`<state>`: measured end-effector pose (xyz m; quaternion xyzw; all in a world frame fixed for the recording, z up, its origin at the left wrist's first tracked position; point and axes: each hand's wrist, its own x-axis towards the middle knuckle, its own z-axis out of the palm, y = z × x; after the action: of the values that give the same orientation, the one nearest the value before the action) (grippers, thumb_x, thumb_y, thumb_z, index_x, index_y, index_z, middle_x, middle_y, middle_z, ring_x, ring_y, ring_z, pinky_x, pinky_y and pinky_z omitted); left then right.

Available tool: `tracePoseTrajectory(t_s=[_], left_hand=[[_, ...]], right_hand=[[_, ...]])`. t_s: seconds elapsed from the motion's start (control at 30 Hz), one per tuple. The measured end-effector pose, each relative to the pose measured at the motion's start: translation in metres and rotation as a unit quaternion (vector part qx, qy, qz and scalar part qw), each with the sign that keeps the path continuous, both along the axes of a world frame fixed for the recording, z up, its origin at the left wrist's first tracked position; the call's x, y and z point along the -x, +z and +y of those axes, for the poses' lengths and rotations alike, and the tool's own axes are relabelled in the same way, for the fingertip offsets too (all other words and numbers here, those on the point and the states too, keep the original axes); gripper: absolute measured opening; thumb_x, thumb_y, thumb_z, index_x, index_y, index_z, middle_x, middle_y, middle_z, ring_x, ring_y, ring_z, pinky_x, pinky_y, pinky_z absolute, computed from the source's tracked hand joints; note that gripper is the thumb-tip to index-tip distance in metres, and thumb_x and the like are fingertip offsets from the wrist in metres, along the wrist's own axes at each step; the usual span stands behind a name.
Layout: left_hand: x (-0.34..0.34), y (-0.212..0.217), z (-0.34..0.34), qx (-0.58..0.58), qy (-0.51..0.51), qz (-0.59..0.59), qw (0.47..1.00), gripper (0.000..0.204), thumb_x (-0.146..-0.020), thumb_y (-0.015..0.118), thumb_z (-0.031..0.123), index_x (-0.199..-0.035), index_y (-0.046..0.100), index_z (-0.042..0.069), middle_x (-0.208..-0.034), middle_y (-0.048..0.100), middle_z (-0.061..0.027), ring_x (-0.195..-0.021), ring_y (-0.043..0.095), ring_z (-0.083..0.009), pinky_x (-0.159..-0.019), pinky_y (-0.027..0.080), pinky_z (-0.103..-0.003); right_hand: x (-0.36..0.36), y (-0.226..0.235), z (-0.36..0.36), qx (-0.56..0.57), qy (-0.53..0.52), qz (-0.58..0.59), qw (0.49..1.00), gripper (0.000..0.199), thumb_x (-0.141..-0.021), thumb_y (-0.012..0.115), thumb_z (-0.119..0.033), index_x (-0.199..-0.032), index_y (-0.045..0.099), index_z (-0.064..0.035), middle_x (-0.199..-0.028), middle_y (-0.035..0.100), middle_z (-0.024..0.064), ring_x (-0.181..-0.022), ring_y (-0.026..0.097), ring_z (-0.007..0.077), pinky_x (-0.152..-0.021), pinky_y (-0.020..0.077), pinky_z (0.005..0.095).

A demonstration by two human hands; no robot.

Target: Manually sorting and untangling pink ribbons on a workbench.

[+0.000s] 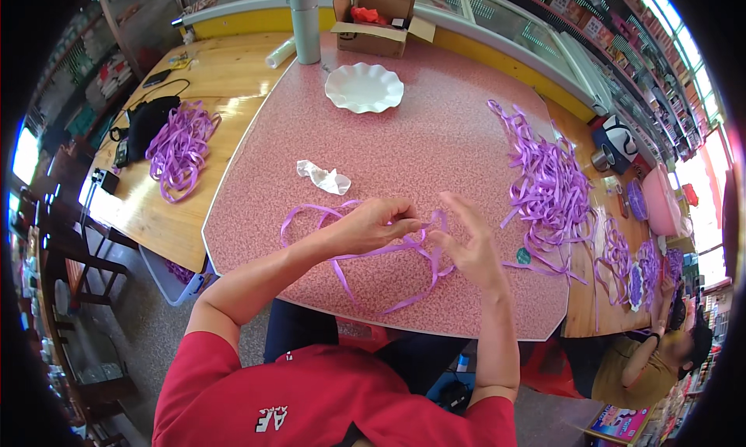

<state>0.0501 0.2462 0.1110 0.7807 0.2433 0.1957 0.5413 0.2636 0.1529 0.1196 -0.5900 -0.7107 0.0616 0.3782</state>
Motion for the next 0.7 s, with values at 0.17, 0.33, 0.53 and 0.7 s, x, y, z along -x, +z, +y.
tracePoseTrajectory(t_s=[0.17,0.33,0.53,0.7], left_hand=[[-0.017,-0.01,0.018,0.004,0.009,-0.068,0.998,0.027,-0.096,0.063,0.025,-0.095,0.065,-0.003,-0.074,0.064,-0.0082,-0.069,0.057,-0.0139,-0.062,0.047,-0.034],[-0.019,-0.001,0.061,0.012,-0.039,0.01,0.999,0.031,-0.095,0.065,0.028,-0.091,0.066,-0.003,-0.074,0.065,-0.0068,-0.071,0.058,-0.0119,-0.062,0.047,-0.032],[-0.015,-0.014,0.172,-0.259,0.153,0.154,0.941,0.03,-0.09,0.061,0.038,-0.096,0.07,0.01,-0.093,0.07,-0.0107,-0.087,0.065,-0.0317,-0.078,0.048,-0.045],[0.021,-0.043,0.235,-0.469,0.255,0.322,0.782,0.05,-0.086,0.063,0.055,-0.121,0.068,0.019,-0.149,0.039,-0.0131,-0.144,0.024,-0.0348,-0.115,0.018,-0.057]], right_hand=[[0.021,-0.013,0.01,0.155,0.072,0.344,0.923,0.031,-0.09,0.072,-0.011,-0.119,0.066,0.0003,-0.103,0.071,0.0088,-0.092,0.068,0.0141,-0.082,0.0538,0.0248],[0.008,-0.014,0.033,0.19,0.018,0.333,0.924,0.019,-0.09,0.071,-0.011,-0.106,0.069,0.0001,-0.082,0.068,0.0018,-0.075,0.064,0.0068,-0.066,0.0512,0.0205],[-0.013,-0.061,0.055,0.134,-0.029,0.338,0.931,0.009,-0.092,0.068,-0.011,-0.095,0.07,-0.003,-0.069,0.055,-0.0082,-0.06,0.046,0.0002,-0.05,0.0327,0.0179],[-0.007,-0.066,0.056,0.117,-0.061,0.31,0.941,0.009,-0.092,0.067,-0.011,-0.093,0.07,-0.003,-0.069,0.053,-0.0087,-0.059,0.043,0.0006,-0.05,0.032,0.0195]])
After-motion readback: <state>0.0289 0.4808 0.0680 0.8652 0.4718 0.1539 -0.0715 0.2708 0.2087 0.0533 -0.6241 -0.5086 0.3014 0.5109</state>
